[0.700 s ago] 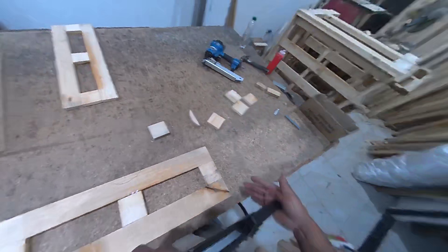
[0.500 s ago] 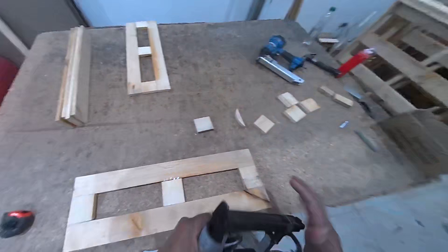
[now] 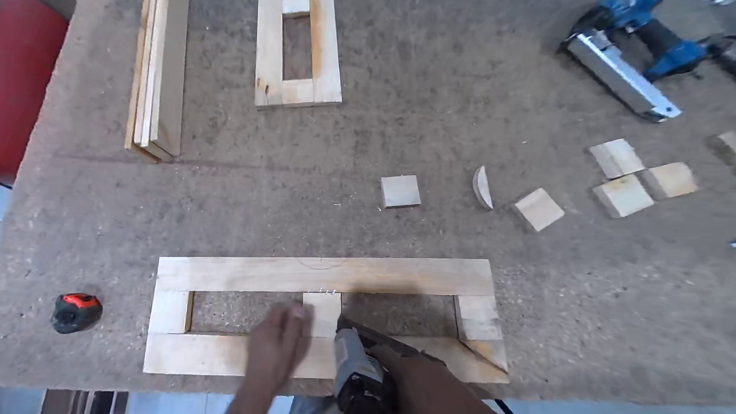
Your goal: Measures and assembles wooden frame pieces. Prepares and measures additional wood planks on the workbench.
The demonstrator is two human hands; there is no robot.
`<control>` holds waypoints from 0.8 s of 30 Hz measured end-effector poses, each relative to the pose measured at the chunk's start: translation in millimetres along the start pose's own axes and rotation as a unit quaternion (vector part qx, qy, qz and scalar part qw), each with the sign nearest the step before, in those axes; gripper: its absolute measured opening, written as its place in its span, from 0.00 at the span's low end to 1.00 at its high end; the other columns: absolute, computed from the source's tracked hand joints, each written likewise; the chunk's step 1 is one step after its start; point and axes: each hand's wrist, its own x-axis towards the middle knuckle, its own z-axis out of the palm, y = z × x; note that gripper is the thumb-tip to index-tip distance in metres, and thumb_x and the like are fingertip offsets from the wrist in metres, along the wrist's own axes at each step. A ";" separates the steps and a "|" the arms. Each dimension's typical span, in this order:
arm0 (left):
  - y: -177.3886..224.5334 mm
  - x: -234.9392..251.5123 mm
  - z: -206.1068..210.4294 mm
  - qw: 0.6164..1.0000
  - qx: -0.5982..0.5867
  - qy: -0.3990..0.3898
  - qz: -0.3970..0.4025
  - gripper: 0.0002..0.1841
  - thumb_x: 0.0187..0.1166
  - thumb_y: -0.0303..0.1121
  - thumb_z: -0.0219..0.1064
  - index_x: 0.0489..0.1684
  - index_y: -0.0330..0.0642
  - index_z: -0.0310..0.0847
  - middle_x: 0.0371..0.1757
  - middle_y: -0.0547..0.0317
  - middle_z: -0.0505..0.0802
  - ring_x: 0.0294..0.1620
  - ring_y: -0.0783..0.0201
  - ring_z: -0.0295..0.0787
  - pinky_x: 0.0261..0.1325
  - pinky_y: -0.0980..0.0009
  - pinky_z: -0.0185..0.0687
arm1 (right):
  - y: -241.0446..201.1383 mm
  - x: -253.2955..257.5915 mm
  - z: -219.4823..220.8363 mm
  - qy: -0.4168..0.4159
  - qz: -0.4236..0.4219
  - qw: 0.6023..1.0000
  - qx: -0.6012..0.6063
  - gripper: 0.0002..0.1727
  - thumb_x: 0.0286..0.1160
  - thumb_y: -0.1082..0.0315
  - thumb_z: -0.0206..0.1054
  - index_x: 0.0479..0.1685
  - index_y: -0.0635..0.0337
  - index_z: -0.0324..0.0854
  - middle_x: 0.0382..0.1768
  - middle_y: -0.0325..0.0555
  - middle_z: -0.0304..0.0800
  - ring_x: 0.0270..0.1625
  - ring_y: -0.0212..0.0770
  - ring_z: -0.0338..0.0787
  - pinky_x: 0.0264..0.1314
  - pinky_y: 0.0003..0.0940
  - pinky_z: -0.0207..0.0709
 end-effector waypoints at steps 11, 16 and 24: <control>-107.0 58.1 -0.5 0.922 0.277 0.259 0.082 0.31 0.80 0.53 0.50 0.74 0.44 0.81 0.86 0.41 0.74 0.91 0.35 0.60 0.88 0.38 0.57 | -71.1 75.4 -40.1 -0.077 0.036 0.995 -0.052 0.34 0.74 0.50 0.69 0.79 0.51 0.67 0.50 0.59 0.91 0.53 0.64 0.92 0.49 0.66 0.84; -111.0 60.1 0.7 0.918 0.281 0.261 0.096 0.31 0.80 0.51 0.51 0.75 0.40 0.80 0.86 0.38 0.74 0.91 0.34 0.60 0.89 0.38 0.55 | -74.0 82.3 -43.9 -0.099 0.039 0.993 -0.055 0.35 0.74 0.49 0.70 0.79 0.51 0.67 0.48 0.59 0.91 0.52 0.64 0.93 0.48 0.65 0.83; -109.5 59.2 -0.7 0.921 0.280 0.254 0.092 0.32 0.80 0.52 0.51 0.77 0.41 0.78 0.86 0.36 0.73 0.91 0.34 0.59 0.88 0.38 0.56 | -77.1 88.6 -46.1 -0.094 0.033 0.993 -0.056 0.34 0.74 0.49 0.69 0.77 0.52 0.68 0.46 0.57 0.91 0.50 0.63 0.93 0.46 0.64 0.84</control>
